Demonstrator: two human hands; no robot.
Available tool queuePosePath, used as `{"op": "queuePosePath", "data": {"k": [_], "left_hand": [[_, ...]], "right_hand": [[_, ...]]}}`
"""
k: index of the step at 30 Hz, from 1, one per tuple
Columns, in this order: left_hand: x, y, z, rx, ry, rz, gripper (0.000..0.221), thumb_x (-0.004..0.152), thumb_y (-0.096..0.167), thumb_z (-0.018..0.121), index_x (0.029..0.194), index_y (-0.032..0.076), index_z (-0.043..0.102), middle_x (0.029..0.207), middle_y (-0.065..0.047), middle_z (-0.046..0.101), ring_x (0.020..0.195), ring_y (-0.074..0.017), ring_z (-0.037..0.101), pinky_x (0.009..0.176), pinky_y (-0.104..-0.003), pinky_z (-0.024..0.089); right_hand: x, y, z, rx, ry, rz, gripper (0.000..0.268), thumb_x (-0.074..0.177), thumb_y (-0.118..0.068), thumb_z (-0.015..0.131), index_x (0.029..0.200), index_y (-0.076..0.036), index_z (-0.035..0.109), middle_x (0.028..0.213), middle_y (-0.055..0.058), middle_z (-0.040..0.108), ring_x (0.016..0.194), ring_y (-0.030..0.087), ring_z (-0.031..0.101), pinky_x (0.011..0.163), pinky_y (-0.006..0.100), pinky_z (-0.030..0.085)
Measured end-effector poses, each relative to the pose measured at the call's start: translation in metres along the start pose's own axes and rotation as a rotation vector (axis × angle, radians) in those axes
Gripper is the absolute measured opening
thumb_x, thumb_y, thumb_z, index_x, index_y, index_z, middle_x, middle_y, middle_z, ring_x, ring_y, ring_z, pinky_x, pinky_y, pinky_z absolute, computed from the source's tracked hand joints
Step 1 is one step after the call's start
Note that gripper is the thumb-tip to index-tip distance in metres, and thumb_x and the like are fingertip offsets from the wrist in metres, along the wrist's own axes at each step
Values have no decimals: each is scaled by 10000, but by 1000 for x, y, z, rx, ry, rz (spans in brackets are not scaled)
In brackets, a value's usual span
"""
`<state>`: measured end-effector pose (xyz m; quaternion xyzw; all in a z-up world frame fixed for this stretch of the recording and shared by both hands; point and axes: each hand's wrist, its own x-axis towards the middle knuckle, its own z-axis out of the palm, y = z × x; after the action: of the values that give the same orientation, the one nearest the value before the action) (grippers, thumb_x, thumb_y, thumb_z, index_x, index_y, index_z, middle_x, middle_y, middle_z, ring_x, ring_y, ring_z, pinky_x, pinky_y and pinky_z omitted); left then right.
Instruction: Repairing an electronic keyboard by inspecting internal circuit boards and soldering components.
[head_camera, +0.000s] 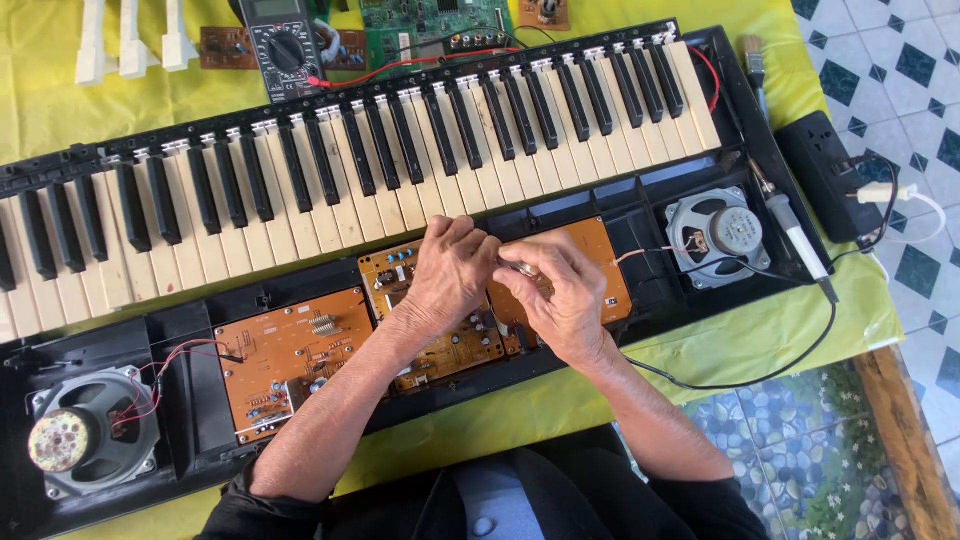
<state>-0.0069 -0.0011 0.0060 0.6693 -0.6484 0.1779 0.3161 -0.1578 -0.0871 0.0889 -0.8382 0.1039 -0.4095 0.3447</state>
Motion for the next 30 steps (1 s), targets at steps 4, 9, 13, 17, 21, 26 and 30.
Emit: {"op": "queuePosePath", "data": {"k": [4, 9, 13, 17, 21, 26, 30], "left_hand": [[4, 1, 5, -2, 39, 39, 222, 893, 200, 688, 730, 133, 553, 622, -49, 491, 703, -245, 533, 768, -379, 439], [6, 1, 5, 44, -51, -1, 187, 833, 166, 749, 723, 139, 600, 613, -29, 529, 693, -232, 545, 769, -370, 432], [21, -5, -30, 5, -232, -51, 170, 739, 208, 851, 737, 178, 683, 653, 19, 610, 749, -200, 577, 819, -383, 420], [37, -5, -50, -85, -317, -151, 147, 846, 124, 767, 767, 188, 660, 733, 21, 619, 821, -209, 579, 836, -377, 423], [55, -4, -61, 81, -200, -116, 195, 822, 122, 823, 987, 136, 718, 1085, -69, 665, 1138, -238, 555, 957, -400, 430], [62, -8, -58, 175, -287, -181, 664, 682, 203, 962, 1284, 103, 702, 1398, -202, 586, 1384, -350, 452, 1154, -539, 268], [42, -32, -11, 302, -285, -128, 806, 520, 305, 1028, 1244, 126, 722, 1333, -203, 611, 1419, -357, 399, 1192, -604, 200]], "right_hand": [[-10, 6, -4, -64, -22, -11, 160, 952, -125, 758, 1077, -58, 685, 935, 91, 649, 736, 239, 678, 599, 361, 604], [-21, 23, -5, -189, -158, 49, 142, 1016, -184, 676, 1055, -94, 572, 871, 106, 634, 708, 354, 698, 574, 417, 601], [0, 17, -4, -208, -245, 51, 119, 1033, -182, 641, 1039, -120, 540, 824, 107, 658, 679, 339, 714, 573, 442, 599], [13, 14, -7, -166, -342, 164, 130, 1044, -157, 629, 1092, -123, 513, 830, 174, 712, 735, 395, 741, 618, 493, 607], [-2, 27, -4, -179, -278, 120, 155, 1036, -197, 649, 1084, -118, 524, 947, 148, 754, 829, 408, 747, 655, 487, 616], [-17, 25, -4, -92, -206, 122, 123, 1044, -163, 629, 1111, -104, 545, 1029, 150, 761, 878, 390, 755, 692, 487, 624], [-26, 31, -7, -59, -168, 146, 125, 1047, -169, 627, 1090, -100, 532, 1101, 128, 761, 949, 393, 744, 715, 473, 613]]}}
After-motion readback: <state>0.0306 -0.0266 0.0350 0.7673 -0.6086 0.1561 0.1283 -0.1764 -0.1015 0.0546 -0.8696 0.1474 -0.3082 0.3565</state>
